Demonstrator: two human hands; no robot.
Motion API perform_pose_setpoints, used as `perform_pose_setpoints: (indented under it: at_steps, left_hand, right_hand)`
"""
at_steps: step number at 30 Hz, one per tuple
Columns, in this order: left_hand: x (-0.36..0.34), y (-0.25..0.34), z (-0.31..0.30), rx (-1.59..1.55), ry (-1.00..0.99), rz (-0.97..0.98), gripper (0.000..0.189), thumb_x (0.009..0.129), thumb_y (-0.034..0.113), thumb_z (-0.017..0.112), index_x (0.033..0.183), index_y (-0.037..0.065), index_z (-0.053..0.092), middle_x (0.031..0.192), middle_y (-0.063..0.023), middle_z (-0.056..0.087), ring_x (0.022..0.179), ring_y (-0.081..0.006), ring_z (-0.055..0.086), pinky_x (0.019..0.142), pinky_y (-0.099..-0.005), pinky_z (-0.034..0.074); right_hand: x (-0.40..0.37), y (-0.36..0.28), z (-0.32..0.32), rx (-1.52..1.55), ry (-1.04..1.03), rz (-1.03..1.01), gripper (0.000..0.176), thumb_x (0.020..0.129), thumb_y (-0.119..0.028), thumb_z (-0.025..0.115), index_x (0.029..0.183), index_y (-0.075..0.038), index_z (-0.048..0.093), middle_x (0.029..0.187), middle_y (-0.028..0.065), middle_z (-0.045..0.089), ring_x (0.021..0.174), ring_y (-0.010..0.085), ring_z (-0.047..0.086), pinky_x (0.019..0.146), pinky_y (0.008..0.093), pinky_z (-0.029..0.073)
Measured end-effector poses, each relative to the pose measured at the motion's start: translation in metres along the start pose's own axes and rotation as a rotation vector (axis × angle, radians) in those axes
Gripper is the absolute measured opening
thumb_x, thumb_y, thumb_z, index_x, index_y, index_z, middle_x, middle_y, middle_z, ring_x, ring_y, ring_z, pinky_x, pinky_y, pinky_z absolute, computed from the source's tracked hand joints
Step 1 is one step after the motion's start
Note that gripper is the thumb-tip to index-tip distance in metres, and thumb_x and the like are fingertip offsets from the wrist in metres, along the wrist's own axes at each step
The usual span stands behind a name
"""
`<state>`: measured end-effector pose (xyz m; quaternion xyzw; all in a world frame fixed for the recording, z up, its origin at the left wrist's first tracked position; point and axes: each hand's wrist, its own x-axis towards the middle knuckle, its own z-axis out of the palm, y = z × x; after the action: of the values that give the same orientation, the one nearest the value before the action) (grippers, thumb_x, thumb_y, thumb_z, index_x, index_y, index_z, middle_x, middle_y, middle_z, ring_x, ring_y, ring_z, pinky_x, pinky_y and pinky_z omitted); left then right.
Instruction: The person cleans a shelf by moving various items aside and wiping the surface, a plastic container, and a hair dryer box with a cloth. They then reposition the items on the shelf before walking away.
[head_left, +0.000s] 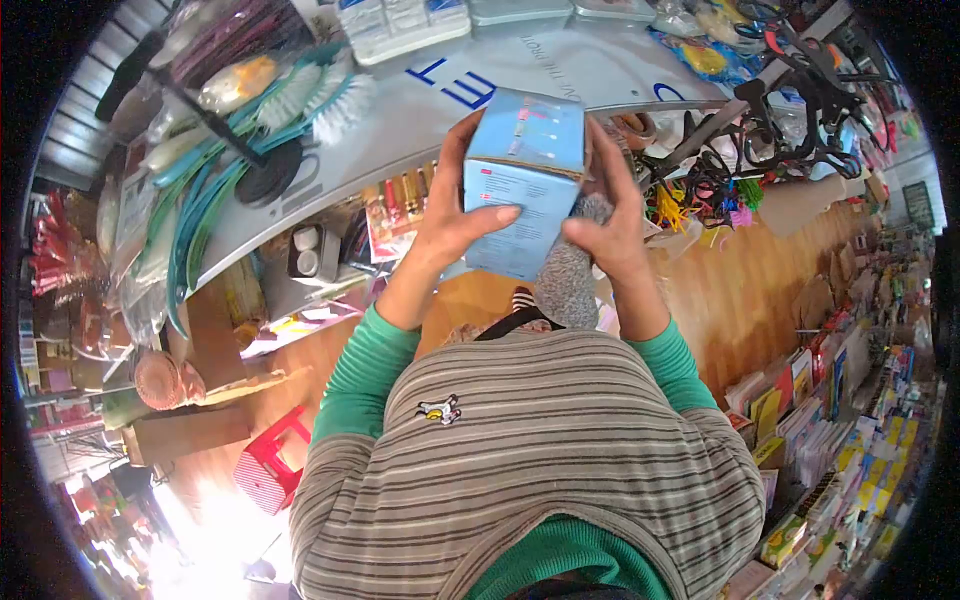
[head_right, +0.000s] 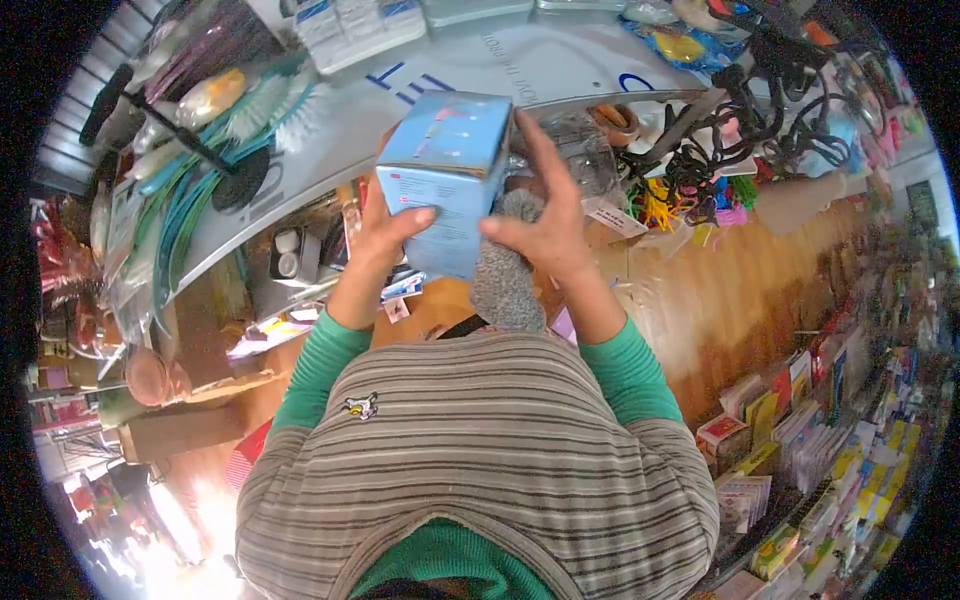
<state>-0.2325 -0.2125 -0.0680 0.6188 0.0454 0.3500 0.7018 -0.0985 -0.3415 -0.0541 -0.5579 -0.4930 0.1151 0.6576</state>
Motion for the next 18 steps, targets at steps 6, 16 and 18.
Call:
perform_pose_setpoints:
  at_steps: [6, 16, 18]
  left_hand:
    - [-0.059, 0.002, -0.021, -0.410, 0.164, -0.205, 0.070, 0.067, 0.025, 0.065, 0.123, -0.001, 0.033, 0.108, -0.0134, 0.053, 0.097, -0.0218, 0.055, 0.082, -0.0338, 0.045]
    - [-0.095, 0.006, -0.024, -0.604, 0.536, -0.067, 0.049, 0.083, 0.031, 0.048, 0.120, 0.000, 0.041, 0.113, -0.0142, 0.052, 0.101, -0.0262, 0.052, 0.091, -0.0375, 0.040]
    - [-0.103, 0.000, -0.038, -0.609, 0.581, -0.049, 0.050, 0.083, 0.033, 0.047, 0.120, 0.000, 0.041, 0.113, -0.0144, 0.052, 0.102, -0.0266, 0.052, 0.091, -0.0380, 0.040]
  right_hand:
    - [0.021, -0.027, -0.015, 0.198, 0.663, -0.029, 0.022, 0.082, -0.014, 0.053, 0.100, -0.002, 0.059, 0.096, 0.0068, 0.059, 0.089, 0.0166, 0.052, 0.084, 0.0303, 0.040]
    - [-0.024, -0.038, 0.106, -0.265, -0.121, -0.455, 0.034, 0.079, -0.007, 0.052, 0.113, -0.003, 0.054, 0.117, 0.0181, 0.052, 0.108, 0.0370, 0.048, 0.092, 0.0400, 0.037]
    - [-0.045, -0.040, 0.107, -0.220, -0.204, -0.432, 0.034, 0.078, -0.006, 0.053, 0.112, -0.003, 0.056, 0.119, 0.0179, 0.050, 0.108, 0.0365, 0.048, 0.091, 0.0400, 0.038]
